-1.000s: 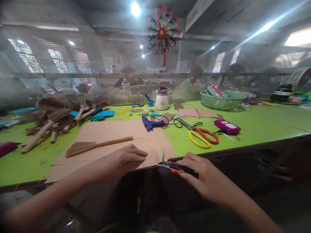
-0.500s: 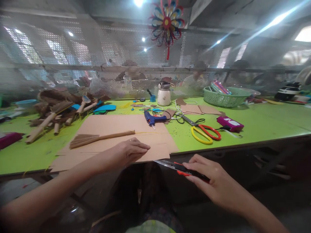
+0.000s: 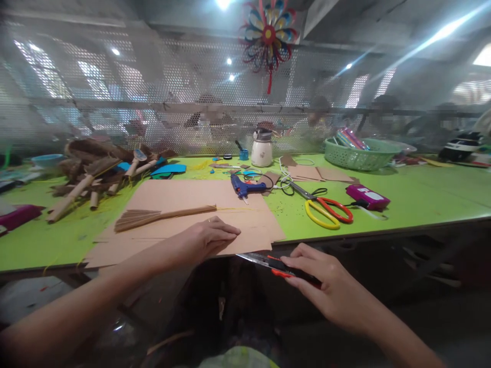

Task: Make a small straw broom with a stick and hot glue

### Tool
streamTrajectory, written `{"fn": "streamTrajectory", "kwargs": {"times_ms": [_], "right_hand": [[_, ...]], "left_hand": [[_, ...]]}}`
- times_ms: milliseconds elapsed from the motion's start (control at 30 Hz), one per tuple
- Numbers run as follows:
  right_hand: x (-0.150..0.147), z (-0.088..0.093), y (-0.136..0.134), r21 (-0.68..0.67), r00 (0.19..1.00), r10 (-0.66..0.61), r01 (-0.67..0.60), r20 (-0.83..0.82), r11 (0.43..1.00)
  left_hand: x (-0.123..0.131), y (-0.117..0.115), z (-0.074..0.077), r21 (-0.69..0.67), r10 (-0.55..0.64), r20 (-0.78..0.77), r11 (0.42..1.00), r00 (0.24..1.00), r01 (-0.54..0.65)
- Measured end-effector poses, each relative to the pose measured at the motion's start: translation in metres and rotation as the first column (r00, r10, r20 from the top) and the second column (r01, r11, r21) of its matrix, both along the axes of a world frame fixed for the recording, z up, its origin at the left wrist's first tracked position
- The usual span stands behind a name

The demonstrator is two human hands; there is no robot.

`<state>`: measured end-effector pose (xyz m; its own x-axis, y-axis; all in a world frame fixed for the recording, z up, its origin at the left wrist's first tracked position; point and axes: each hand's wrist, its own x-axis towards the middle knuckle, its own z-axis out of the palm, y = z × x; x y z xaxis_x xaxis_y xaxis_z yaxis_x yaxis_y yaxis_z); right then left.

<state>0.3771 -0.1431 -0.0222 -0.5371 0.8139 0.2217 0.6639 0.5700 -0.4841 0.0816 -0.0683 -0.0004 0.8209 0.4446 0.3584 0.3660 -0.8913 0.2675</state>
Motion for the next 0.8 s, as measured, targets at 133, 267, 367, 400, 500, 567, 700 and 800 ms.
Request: {"fn": "streamTrajectory", "kwargs": {"times_ms": [133,267,367,400,500,567,700,800], "right_hand": [[-0.006,0.0,0.005,0.016,1.0,0.013,-0.013,-0.014,1.0],[-0.019,-0.003,0.014,0.069,0.999,0.011,-0.008,-0.038,0.998],[-0.022,-0.004,0.013,0.073,0.998,0.012,-0.008,-0.056,0.997],[-0.021,-0.004,0.012,0.062,0.998,0.017,-0.013,-0.06,0.998],[-0.015,-0.001,0.006,0.037,0.998,0.025,-0.022,-0.065,0.999],[-0.014,0.001,0.004,0.028,0.997,0.017,-0.015,-0.07,1.0],[-0.022,0.001,0.011,0.03,0.995,0.007,-0.004,-0.099,1.0],[-0.031,-0.001,0.019,0.036,0.99,0.043,-0.039,-0.137,0.999]], "left_hand": [[0.0,0.001,0.0,-0.01,0.008,0.004,1.0,1.0,-0.007],[-0.002,0.0,0.001,-0.032,0.009,-0.033,0.999,0.999,-0.01],[-0.003,0.0,0.001,-0.06,0.003,-0.05,0.998,0.999,-0.006],[-0.003,0.0,0.001,-0.066,0.005,-0.042,0.998,0.999,-0.007],[-0.004,0.001,0.0,-0.074,-0.002,-0.019,0.997,1.0,0.001],[-0.004,0.002,0.002,-0.076,-0.011,-0.02,0.997,1.0,0.01],[-0.006,0.002,0.005,-0.083,-0.011,-0.044,0.996,0.999,0.007],[-0.007,0.003,0.005,-0.086,-0.032,-0.03,0.996,0.999,0.03]]}}
